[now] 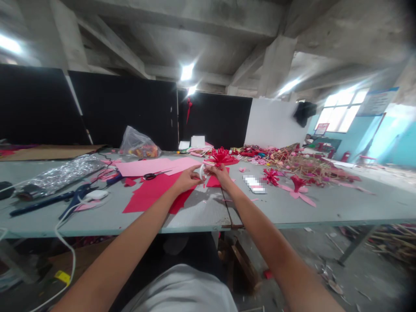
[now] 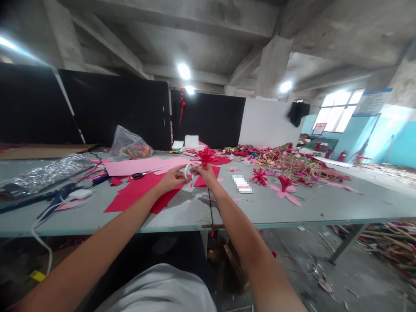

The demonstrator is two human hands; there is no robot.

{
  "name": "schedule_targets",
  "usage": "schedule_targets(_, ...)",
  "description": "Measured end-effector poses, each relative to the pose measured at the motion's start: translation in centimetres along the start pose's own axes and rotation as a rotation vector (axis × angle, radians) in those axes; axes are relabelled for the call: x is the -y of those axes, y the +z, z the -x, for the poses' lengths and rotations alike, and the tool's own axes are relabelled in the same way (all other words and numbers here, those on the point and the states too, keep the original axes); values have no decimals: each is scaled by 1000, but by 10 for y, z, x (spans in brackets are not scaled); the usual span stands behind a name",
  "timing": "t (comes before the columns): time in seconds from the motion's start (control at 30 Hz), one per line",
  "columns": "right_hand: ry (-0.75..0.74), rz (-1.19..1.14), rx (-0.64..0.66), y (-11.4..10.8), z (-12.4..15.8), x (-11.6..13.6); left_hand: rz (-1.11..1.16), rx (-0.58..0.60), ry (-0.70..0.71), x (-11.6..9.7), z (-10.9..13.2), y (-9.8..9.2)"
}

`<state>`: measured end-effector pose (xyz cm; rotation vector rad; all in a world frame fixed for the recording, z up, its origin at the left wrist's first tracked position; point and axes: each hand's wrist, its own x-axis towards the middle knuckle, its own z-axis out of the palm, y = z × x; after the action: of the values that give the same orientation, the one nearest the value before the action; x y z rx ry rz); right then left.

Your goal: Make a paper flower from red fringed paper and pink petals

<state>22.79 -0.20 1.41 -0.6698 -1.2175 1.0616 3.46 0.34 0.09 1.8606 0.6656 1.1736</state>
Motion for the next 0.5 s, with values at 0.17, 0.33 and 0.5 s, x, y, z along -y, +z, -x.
schedule_targets(0.17,-5,1,-20,1,-2,0,-259,62,112,0,3,-1)
schedule_targets(0.33,-26,-11,-121,1,-4,-1,-546,54,168,-3,6,3)
schedule_targets(0.5,-6,-68,-93,1,-2,-1,-769,93,254,-11,10,14)
